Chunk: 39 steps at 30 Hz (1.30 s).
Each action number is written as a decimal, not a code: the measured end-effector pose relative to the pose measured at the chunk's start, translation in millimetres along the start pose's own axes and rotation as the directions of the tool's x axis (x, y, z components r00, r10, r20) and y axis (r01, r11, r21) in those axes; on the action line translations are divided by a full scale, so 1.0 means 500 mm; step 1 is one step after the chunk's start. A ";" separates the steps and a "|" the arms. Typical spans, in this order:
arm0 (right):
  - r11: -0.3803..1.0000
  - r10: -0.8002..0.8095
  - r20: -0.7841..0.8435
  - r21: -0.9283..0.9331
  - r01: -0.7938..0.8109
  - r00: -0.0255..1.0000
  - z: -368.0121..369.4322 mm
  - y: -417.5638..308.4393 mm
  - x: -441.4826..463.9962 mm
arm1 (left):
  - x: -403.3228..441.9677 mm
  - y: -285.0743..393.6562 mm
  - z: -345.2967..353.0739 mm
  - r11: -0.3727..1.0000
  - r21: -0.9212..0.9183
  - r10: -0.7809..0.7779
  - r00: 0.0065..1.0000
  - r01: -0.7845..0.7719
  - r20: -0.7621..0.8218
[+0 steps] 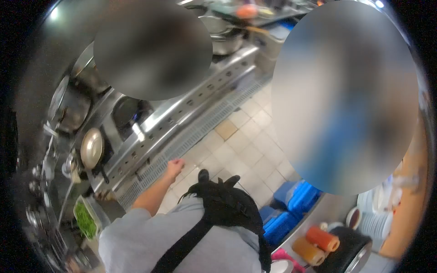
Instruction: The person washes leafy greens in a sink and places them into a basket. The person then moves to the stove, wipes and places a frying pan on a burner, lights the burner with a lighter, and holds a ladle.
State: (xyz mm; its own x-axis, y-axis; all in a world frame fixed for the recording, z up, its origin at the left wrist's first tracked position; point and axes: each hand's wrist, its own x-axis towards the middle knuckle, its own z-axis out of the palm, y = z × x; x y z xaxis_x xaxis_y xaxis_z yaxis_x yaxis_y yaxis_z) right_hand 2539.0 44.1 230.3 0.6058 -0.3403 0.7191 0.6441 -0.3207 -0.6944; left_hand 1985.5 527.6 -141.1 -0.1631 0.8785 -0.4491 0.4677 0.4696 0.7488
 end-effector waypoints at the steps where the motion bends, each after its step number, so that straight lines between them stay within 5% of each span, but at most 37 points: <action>1: 0.887 -0.341 0.227 -0.243 0.393 0.912 0.078 0.017 -0.073 | 0.018 -0.042 -0.039 0.963 -0.192 -0.212 0.971 0.188 -0.108; 2: 0.889 -0.355 0.246 -0.209 0.407 0.902 0.145 0.038 -0.143 | 0.033 -0.072 -0.092 0.954 -0.216 -0.239 0.963 0.209 -0.124; 3: 0.991 -0.061 0.455 -0.076 0.107 0.888 0.214 0.056 -0.213 | 0.059 -0.097 -0.148 0.859 -0.464 -0.313 0.939 0.217 -0.141; 4: 0.974 0.187 0.673 -0.030 -0.226 0.716 0.282 0.063 -0.284 | 0.081 -0.119 -0.196 0.707 -0.680 -0.389 0.910 0.194 -0.144; 5: 0.963 0.180 0.715 0.013 -0.270 0.676 0.357 -0.016 -0.396 | 0.103 -0.134 -0.239 0.666 -0.739 -0.368 0.907 0.103 -0.206; 8: 0.989 -0.058 0.969 0.088 -0.116 0.241 0.489 -0.207 -0.643 | 0.171 -0.146 -0.354 0.490 -0.861 -0.387 0.850 -0.140 -0.358; 10: 0.980 -0.179 0.980 0.170 -0.100 -0.085 0.540 -0.294 -0.749 | 0.196 -0.096 -0.413 0.508 -0.857 -0.397 0.859 -0.087 -0.323; 13: 0.946 -0.323 0.902 0.313 -0.081 -0.285 0.594 -0.391 -0.839 | 0.283 -0.094 -0.441 0.510 -0.860 -0.467 0.841 0.003 -0.274; 16: 0.957 -0.265 0.931 0.223 -0.185 -0.250 0.619 -0.409 -0.894 | 0.339 -0.076 -0.444 0.539 -0.835 -0.270 0.962 0.110 -0.048; 18: 0.968 -0.214 0.938 0.165 -0.191 -0.273 0.619 -0.410 -0.909 | 0.330 0.019 -0.460 0.344 -0.935 -0.243 0.970 0.084 -0.002; 22: 0.980 -0.104 0.922 0.032 -0.196 -0.372 0.612 -0.355 -0.932 | 0.383 0.024 -0.480 0.357 -0.928 -0.288 0.958 0.104 -0.004; 24: 0.979 -0.061 0.924 -0.018 -0.201 -0.377 0.598 -0.340 -0.949 | 0.392 0.042 -0.502 0.426 -0.905 -0.275 0.953 0.002 -0.127; 29: 0.960 -0.026 0.892 -0.104 -0.262 -0.451 0.578 -0.308 -0.996 | 0.344 0.037 -0.498 0.355 -0.933 -0.272 0.962 0.062 -0.039; 34: 0.949 -0.014 0.873 -0.141 -0.281 -0.487 0.580 -0.283 -1.012 | 0.333 -0.004 -0.447 0.450 -0.889 -0.303 0.950 0.077 -0.071; 37: 0.948 -0.012 0.875 -0.145 -0.284 -0.485 0.582 -0.268 -1.010 | 0.316 0.047 -0.463 0.415 -0.901 -0.352 0.936 0.127 -0.031; 39: 0.947 0.005 0.881 -0.156 -0.281 -0.473 0.576 -0.267 -1.006 | 0.322 0.057 -0.472 0.255 -0.959 -0.403 0.915 0.123 0.011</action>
State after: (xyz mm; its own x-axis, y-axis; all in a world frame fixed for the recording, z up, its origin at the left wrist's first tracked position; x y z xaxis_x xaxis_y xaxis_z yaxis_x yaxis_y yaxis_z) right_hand 2282.8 512.8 -31.4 0.1282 0.9384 -0.3210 0.3667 -0.3456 -0.8638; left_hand 1767.5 703.0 -77.0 -0.3284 0.6141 -0.7177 -0.7339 0.3124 0.6031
